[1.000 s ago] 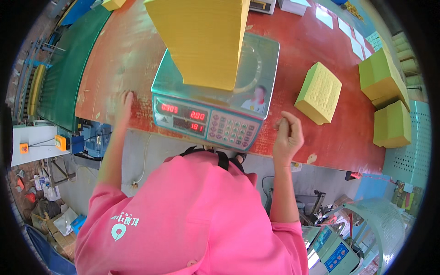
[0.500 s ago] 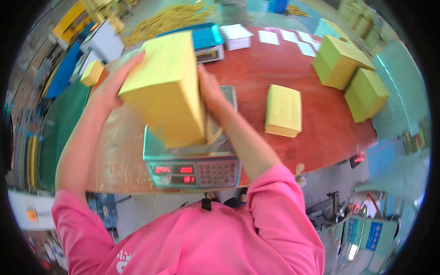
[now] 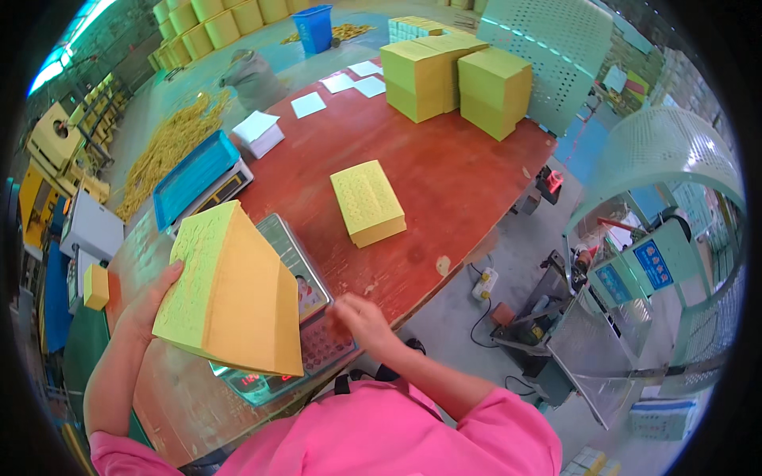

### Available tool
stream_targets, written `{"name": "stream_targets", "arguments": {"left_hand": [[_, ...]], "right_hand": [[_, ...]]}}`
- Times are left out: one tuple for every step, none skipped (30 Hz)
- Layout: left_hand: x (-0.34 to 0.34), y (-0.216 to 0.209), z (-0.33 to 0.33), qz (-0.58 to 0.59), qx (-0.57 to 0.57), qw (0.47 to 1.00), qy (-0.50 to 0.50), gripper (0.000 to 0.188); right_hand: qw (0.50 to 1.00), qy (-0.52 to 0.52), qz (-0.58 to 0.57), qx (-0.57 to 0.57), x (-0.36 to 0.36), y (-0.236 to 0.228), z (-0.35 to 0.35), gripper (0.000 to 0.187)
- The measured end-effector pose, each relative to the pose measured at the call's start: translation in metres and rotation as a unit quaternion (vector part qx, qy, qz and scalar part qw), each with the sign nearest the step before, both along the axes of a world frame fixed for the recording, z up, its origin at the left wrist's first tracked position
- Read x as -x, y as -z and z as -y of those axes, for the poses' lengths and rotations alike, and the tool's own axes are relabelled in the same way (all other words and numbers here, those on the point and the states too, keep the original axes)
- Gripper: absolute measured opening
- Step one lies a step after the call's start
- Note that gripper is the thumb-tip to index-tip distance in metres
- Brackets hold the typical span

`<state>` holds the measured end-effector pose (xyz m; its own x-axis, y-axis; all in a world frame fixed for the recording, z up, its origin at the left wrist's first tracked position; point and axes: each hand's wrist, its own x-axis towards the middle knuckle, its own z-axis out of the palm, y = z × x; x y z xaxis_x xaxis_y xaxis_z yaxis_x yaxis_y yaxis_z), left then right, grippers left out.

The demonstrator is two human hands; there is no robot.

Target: Weighing stacks of yellow paper, attaching top/bottom sheets, and using a binding machine to secure the stacks.

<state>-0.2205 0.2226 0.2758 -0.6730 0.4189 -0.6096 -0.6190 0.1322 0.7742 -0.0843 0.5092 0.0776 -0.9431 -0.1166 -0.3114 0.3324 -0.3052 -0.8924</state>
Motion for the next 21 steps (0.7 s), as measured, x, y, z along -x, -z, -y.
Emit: {"name": "stream_targets", "arguments": {"left_hand": [[0.006,0.004,-0.003,-0.001,-0.001,1.0,0.014,0.053],[0.01,0.008,-0.005,-0.012,0.001,1.0,0.0,0.053],[0.008,0.009,-0.005,-0.023,0.004,1.0,-0.021,0.052],[0.001,0.007,-0.007,-0.026,0.007,0.999,-0.021,0.052],[-0.007,0.003,-0.009,-0.037,0.02,0.999,-0.017,0.055],[-0.004,0.008,-0.019,-0.042,0.022,0.999,0.003,0.059],[-0.006,0.007,-0.026,-0.042,0.022,0.999,0.007,0.059],[-0.011,0.006,-0.038,-0.037,0.018,0.999,0.009,0.057],[-0.015,0.006,-0.048,-0.032,0.013,0.999,0.009,0.055],[-0.023,0.002,-0.061,-0.034,0.017,0.999,0.007,0.055],[-0.033,-0.002,-0.077,-0.061,0.011,0.998,0.011,0.058],[-0.041,-0.003,-0.09,-0.086,0.006,0.996,0.014,0.06],[-0.043,0.005,-0.099,-0.065,-0.037,0.997,0.02,0.066],[-0.043,0.007,-0.115,-0.06,-0.036,0.997,0.019,0.066],[-0.045,0.006,-0.14,-0.058,-0.054,0.997,0.023,0.067],[-0.044,0.008,-0.166,-0.057,-0.073,0.995,0.029,0.068],[-0.039,0.015,-0.192,-0.036,-0.066,0.997,0.027,0.068],[-0.036,0.02,-0.219,-0.04,-0.064,0.997,0.026,0.068],[-0.028,0.03,-0.244,-0.035,-0.081,0.996,0.018,0.067],[-0.019,0.039,-0.271,-0.03,-0.099,0.995,0.012,0.065],[-0.008,0.05,-0.3,-0.025,-0.114,0.993,0.013,0.063]], "right_hand": [[0.996,-0.027,0.061,0.058,-0.011,0.004,0.005,0.03],[0.984,-0.055,0.12,0.116,-0.017,0.007,0.012,0.035],[0.985,-0.05,0.119,0.118,-0.019,0.01,0.023,0.035],[0.969,-0.069,0.099,0.214,-0.017,0.012,0.035,0.04],[0.944,-0.089,0.078,0.308,-0.017,0.015,0.043,0.045],[0.947,-0.076,0.078,0.304,-0.017,0.023,0.041,0.045],[0.933,-0.071,0.098,0.338,-0.015,0.03,0.041,0.047],[0.918,-0.067,0.118,0.372,-0.012,0.035,0.037,0.049],[0.924,-0.073,0.084,0.366,-0.015,0.02,0.024,0.047],[0.923,-0.075,0.082,0.368,-0.017,0.02,0.009,0.047],[0.933,-0.065,0.056,0.349,-0.02,0.023,-0.007,0.046],[0.942,-0.054,0.031,0.33,-0.025,0.024,-0.024,0.045],[0.954,-0.045,0.03,0.296,-0.027,0.01,-0.049,0.044],[0.963,-0.035,0.022,0.265,-0.025,0.013,-0.071,0.044],[0.972,-0.017,0.009,0.232,-0.022,0.011,-0.098,0.044],[0.98,0.002,-0.004,0.197,-0.017,0.01,-0.126,0.044],[0.984,0.034,-0.009,0.175,-0.01,0.016,-0.155,0.043],[0.985,0.062,-0.02,0.158,0.0,0.019,-0.184,0.043],[0.986,0.089,-0.012,0.143,0.012,0.005,-0.211,0.042],[0.986,0.104,-0.062,0.115,0.026,0.003,-0.238,0.043],[0.985,0.129,-0.072,0.093,0.041,0.005,-0.265,0.044]]}}
